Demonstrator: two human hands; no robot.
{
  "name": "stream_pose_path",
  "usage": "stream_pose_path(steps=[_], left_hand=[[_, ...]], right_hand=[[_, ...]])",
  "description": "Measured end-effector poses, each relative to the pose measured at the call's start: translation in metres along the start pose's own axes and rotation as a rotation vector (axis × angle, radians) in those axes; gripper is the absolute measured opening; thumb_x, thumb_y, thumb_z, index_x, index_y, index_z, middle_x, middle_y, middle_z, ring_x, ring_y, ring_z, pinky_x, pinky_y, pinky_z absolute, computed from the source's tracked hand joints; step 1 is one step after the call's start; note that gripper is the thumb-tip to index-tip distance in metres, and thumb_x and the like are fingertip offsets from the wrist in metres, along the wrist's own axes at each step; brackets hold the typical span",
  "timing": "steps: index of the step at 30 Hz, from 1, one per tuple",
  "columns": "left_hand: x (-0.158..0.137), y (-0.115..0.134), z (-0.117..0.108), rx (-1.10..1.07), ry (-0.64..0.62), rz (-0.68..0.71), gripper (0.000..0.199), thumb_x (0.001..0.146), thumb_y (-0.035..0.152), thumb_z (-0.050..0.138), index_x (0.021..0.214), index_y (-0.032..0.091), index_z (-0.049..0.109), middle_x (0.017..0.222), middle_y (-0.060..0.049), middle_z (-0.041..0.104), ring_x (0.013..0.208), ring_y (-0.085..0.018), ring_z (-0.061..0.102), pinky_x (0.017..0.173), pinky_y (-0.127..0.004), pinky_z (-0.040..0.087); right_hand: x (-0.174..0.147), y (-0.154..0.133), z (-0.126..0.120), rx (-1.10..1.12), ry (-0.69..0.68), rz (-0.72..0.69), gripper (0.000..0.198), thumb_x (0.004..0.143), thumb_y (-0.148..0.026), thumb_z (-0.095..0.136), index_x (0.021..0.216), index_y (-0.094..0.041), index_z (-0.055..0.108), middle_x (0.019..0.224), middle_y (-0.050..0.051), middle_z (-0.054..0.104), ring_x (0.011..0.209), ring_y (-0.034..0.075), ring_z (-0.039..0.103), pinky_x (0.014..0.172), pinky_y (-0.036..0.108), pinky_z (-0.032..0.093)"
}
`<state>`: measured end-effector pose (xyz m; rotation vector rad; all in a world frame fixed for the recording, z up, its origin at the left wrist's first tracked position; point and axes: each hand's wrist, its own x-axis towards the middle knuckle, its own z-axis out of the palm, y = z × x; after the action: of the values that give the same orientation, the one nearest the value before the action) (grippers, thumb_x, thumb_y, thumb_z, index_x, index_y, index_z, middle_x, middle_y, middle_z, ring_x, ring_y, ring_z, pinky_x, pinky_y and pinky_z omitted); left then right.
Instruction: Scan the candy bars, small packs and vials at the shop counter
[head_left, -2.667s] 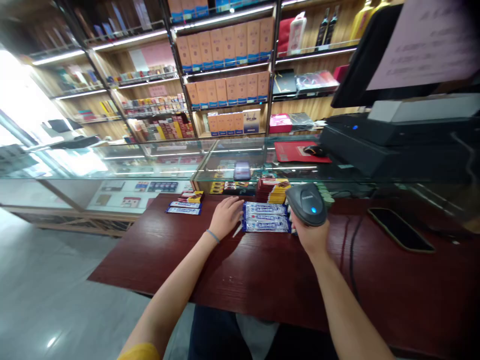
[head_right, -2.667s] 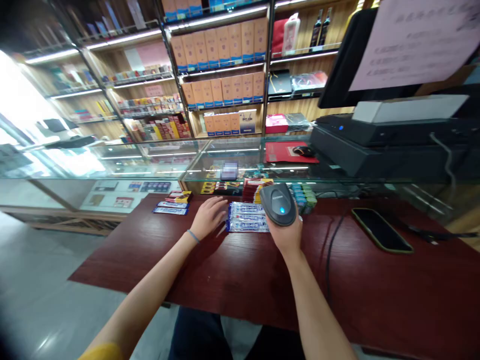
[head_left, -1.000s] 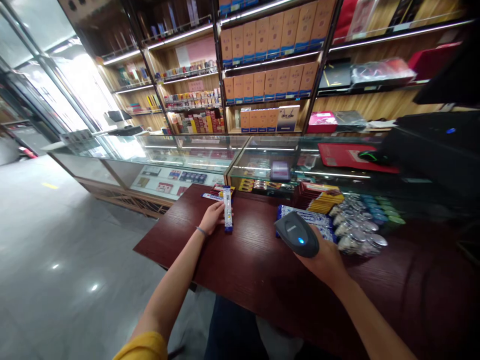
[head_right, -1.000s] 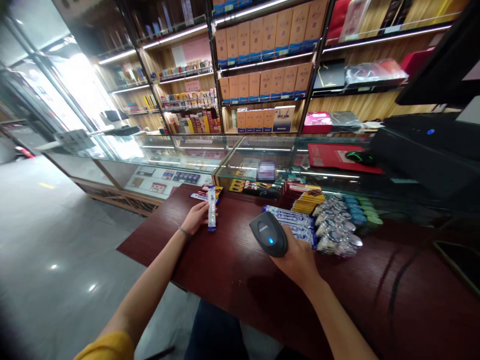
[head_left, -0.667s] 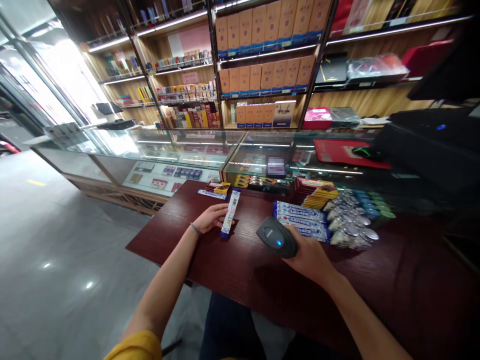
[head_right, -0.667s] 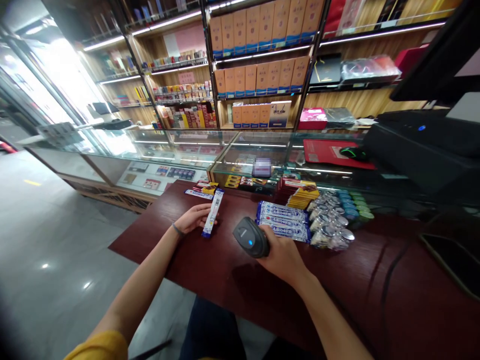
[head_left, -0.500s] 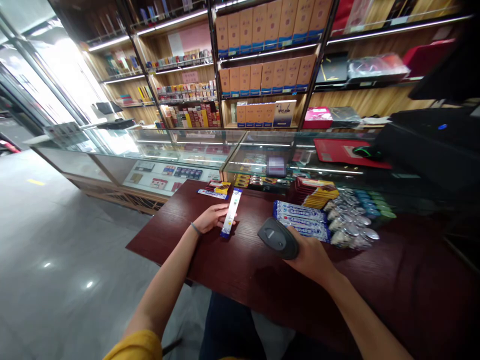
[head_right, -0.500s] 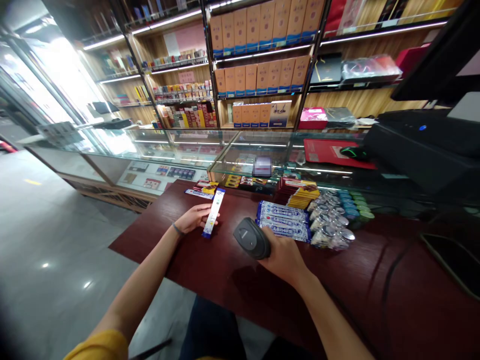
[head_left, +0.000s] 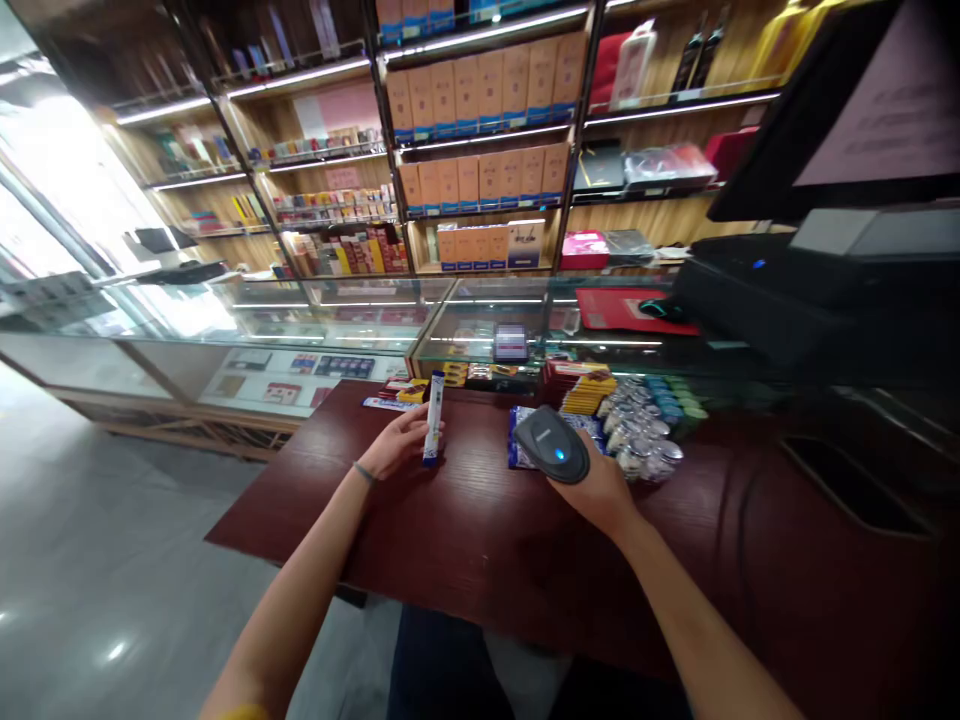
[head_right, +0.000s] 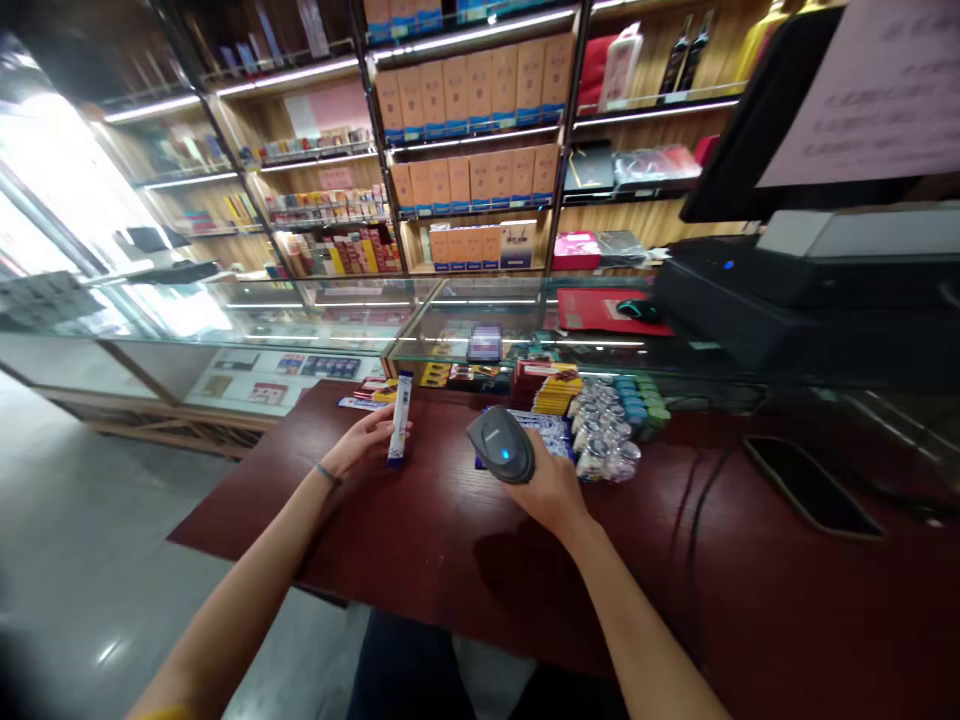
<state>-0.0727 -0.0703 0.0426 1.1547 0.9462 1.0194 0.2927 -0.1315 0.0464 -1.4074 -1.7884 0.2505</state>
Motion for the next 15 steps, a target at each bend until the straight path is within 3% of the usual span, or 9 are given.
stream_pose_path(steps=[4,10,15], left_hand=[[0.008,0.008,0.034,0.481,0.026,0.212,0.059,0.087,0.036,0.075,0.141,0.02,0.061,0.116,-0.009,0.076,0.106,-0.024,0.072,0.097,-0.039,0.056],[0.004,-0.002,0.103,1.125,-0.056,0.565,0.035,0.095,0.022,0.06,0.129,0.022,0.067,0.127,-0.008,0.072,0.118,-0.024,0.067,0.106,-0.041,0.053],[0.006,-0.021,0.153,1.382,-0.19,0.635,0.032,0.101,0.02,0.052,0.13,0.023,0.065,0.126,-0.01,0.07,0.114,-0.026,0.066,0.103,-0.04,0.053]], right_hand=[[0.007,0.015,-0.011,0.1,0.146,0.053,0.05,0.076,-0.041,0.075,0.121,-0.028,0.058,0.092,0.005,0.079,0.096,0.034,0.076,0.076,0.041,0.06],[0.016,0.036,-0.028,0.132,0.384,0.006,0.054,0.073,-0.042,0.077,0.12,-0.021,0.059,0.103,0.012,0.078,0.102,0.034,0.075,0.089,0.046,0.061],[0.016,0.041,-0.037,0.126,0.461,0.053,0.059,0.074,-0.042,0.078,0.125,-0.02,0.058,0.103,0.013,0.078,0.096,0.032,0.076,0.088,0.046,0.061]])
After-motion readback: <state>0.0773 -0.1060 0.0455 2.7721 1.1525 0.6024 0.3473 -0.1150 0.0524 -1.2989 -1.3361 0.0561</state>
